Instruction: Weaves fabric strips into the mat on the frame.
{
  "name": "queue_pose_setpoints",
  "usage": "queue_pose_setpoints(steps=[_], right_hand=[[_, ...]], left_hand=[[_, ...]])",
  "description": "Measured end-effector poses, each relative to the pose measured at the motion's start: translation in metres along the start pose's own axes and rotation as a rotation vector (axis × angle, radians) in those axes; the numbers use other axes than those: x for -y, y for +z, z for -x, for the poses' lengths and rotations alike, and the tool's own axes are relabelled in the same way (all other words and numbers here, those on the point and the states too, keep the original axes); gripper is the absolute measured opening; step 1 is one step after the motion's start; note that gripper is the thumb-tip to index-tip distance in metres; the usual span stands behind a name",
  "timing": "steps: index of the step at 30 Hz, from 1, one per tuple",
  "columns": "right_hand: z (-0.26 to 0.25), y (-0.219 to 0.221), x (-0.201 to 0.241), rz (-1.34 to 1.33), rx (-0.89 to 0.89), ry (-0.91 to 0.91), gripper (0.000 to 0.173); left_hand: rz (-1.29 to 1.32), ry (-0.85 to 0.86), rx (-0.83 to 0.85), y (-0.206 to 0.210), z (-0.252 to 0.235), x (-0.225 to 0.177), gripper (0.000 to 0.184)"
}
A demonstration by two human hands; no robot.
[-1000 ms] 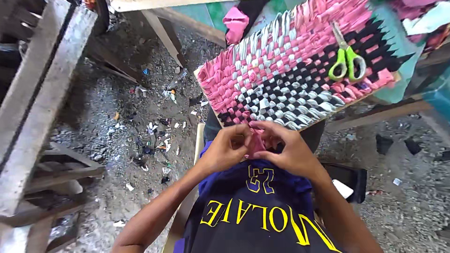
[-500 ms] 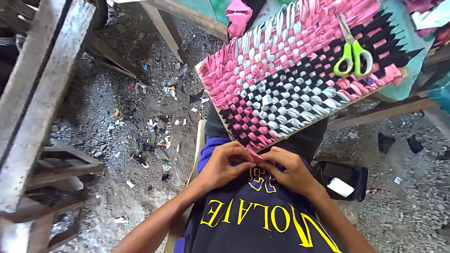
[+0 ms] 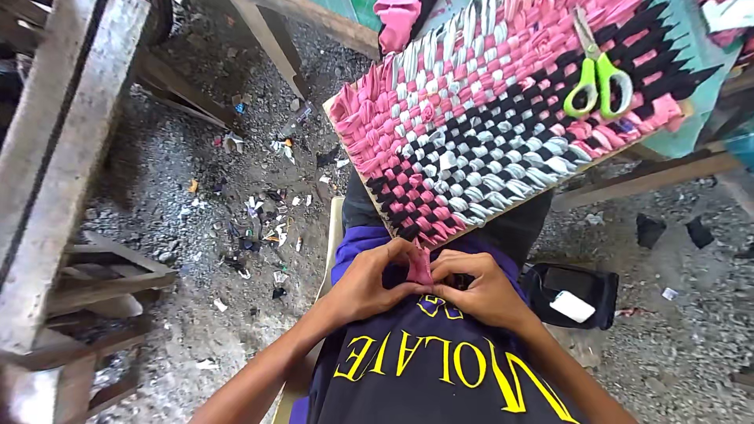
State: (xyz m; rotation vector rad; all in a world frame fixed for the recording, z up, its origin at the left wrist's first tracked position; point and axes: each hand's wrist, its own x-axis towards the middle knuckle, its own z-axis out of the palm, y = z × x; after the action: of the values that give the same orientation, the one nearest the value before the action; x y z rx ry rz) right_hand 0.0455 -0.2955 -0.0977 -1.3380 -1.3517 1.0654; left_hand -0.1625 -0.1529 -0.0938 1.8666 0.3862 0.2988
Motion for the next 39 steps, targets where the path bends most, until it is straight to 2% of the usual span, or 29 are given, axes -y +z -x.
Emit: queue_pose_setpoints(steps=[5,9,15,21,22,25,26,30,35,39], right_hand=[[-0.002,0.001,0.009,-0.18,-0.031,0.194,0.013],[-0.012,0.004,0.022,-0.373,-0.196,0.289,0.01],[-0.032,0.006,0.029,-0.097,-0.368,0.126,0.011],[-0.082,-0.017,0.031,0.126,-0.361,0.004,0.012],[-0.09,-0.02,0.029,0.13,-0.362,0.013,0.012],[-0.107,-0.03,0.022,0.167,-0.359,0.056,0.014],[-0.109,-0.033,0.019,0.181,-0.355,0.07,0.014],[-0.104,-0.035,0.008,0.171,-0.352,0.078,0.017],[-0.088,-0.037,-0.001,0.104,-0.388,0.042,0.017],[-0.086,-0.04,0.0,0.058,-0.402,0.065,0.017]], left_hand=[[-0.002,0.009,-0.063,0.004,0.002,0.007,0.052],[0.047,0.051,-0.218,0.008,-0.007,-0.003,0.04],[0.162,0.038,-0.288,-0.009,-0.019,-0.009,0.009],[0.262,0.094,-0.303,-0.03,-0.058,-0.007,0.015],[0.245,0.096,-0.296,-0.032,-0.066,-0.006,0.016],[0.08,0.05,-0.281,-0.034,-0.085,-0.003,0.037],[0.028,0.029,-0.28,-0.033,-0.089,-0.001,0.039],[-0.006,0.004,-0.28,-0.03,-0.094,0.004,0.03],[0.162,-0.007,-0.275,-0.035,-0.085,0.003,0.023],[0.199,0.005,-0.27,-0.038,-0.077,0.004,0.017]])
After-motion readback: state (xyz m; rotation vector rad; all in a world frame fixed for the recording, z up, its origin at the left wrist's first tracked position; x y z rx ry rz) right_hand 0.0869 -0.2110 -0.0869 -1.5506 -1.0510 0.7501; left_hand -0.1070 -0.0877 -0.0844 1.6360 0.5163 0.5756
